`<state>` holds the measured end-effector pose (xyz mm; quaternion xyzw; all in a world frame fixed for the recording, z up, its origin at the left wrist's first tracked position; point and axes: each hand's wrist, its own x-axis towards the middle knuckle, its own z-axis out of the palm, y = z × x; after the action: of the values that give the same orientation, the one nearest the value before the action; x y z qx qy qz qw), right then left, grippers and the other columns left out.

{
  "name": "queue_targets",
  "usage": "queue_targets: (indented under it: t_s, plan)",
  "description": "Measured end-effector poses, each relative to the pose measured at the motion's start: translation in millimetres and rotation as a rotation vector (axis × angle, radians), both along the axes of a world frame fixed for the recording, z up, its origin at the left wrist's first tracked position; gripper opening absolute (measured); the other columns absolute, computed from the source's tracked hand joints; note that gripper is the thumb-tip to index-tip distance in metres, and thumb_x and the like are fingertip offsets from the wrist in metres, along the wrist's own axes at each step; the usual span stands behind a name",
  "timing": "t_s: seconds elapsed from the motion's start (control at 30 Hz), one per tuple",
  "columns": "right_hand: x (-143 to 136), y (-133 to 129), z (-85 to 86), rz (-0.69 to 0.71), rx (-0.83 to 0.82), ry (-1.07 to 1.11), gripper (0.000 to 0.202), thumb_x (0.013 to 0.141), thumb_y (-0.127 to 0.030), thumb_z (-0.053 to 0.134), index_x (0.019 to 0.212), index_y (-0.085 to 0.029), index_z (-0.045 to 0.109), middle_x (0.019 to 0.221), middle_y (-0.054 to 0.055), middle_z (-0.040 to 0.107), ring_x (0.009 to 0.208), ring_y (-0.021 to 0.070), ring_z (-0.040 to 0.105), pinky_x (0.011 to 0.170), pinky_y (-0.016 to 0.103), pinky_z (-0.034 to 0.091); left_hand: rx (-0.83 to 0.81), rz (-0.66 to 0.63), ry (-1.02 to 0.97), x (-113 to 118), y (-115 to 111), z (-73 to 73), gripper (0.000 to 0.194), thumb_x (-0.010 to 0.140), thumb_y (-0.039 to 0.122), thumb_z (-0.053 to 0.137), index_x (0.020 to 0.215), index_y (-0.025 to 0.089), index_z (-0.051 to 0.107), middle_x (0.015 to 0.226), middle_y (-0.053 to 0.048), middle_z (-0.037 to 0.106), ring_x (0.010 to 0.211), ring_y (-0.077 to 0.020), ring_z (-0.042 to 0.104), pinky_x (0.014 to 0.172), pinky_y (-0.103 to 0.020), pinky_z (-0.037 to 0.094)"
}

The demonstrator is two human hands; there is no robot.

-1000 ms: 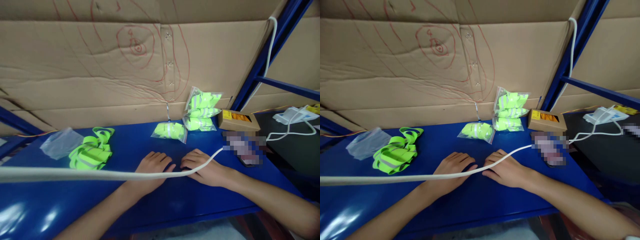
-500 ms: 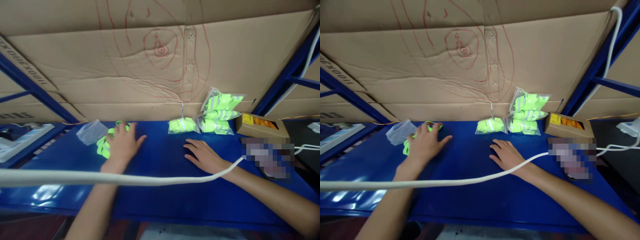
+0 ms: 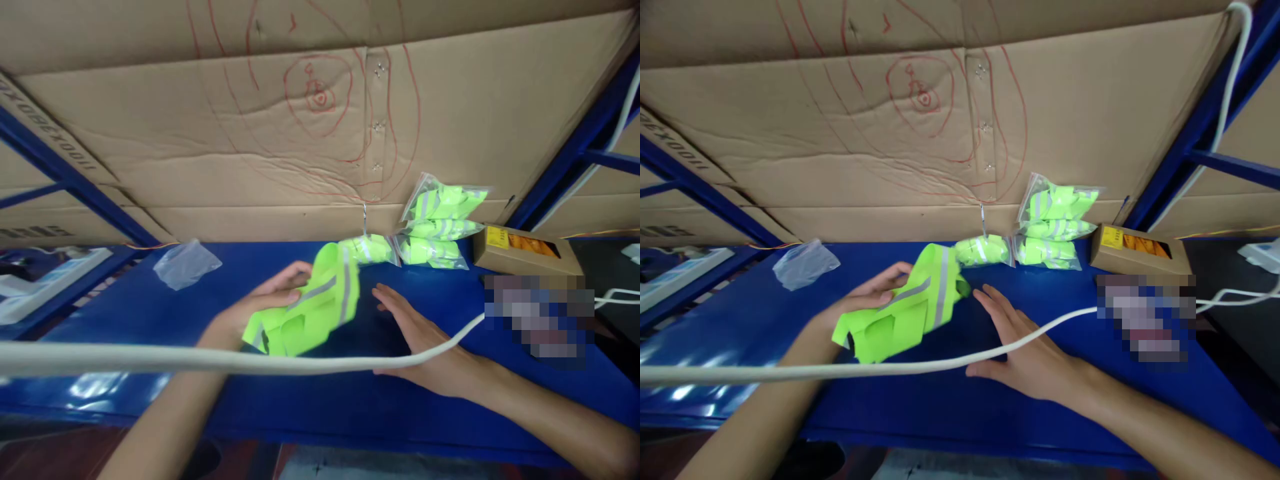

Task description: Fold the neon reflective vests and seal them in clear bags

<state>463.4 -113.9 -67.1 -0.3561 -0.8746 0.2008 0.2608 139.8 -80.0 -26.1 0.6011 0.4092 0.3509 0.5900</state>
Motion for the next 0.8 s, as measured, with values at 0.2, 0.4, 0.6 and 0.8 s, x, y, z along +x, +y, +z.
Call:
queue_targets:
  t_s: [0.2,0.4,0.6,0.8]
  plan:
    - [3.0,6.5,2.6,-0.059,-0.063,0.332,0.005,0.093,-0.025,0.064,0.096,-0.022,0.063,0.076,0.003,0.066,0.07,0.0192,0.065,0.062,0.028,0.05,-0.339,-0.123,-0.205,74.0,-10.7,-40.7,0.047,0.09,0.054,0.067,0.122,0.018,0.064,0.109,-0.009,0.07,0.098,-0.0226,0.067,0.091,-0.034,0.05]
    - [4.2,13.2,3.3,-0.15,-0.38,0.539,0.023,0.09,-0.033,0.067,0.079,-0.022,0.051,0.059,-0.005,0.054,0.053,0.0113,0.049,0.049,0.022,0.034,-0.071,-0.374,0.029,67.8,-20.1,-19.5,0.08,0.073,0.054,0.084,0.139,0.021,0.054,0.137,-0.013,0.06,0.127,-0.033,0.058,0.103,-0.042,0.049]
    - [-3.4,17.9,5.8,-0.174,-0.664,0.719,0.028,0.092,-0.044,0.066,0.109,-0.025,0.056,0.096,0.003,0.072,0.08,0.0201,0.07,0.068,0.031,0.055,0.081,-0.218,0.188,80.6,-41.2,-21.1,0.092,0.078,0.039,0.082,0.153,0.027,0.029,0.141,-0.014,0.058,0.125,-0.0326,0.062,0.103,-0.045,0.052]
    - [8.0,9.9,18.4,-0.186,0.133,0.389,0.025,0.097,-0.022,0.058,0.121,-0.026,0.057,0.115,0.008,0.07,0.105,0.0228,0.068,0.091,0.04,0.055,0.034,0.137,0.059,80.4,-17.0,-34.6,0.079,0.073,0.034,0.083,0.135,0.024,0.035,0.122,-0.011,0.064,0.098,-0.0256,0.071,0.082,-0.039,0.059]
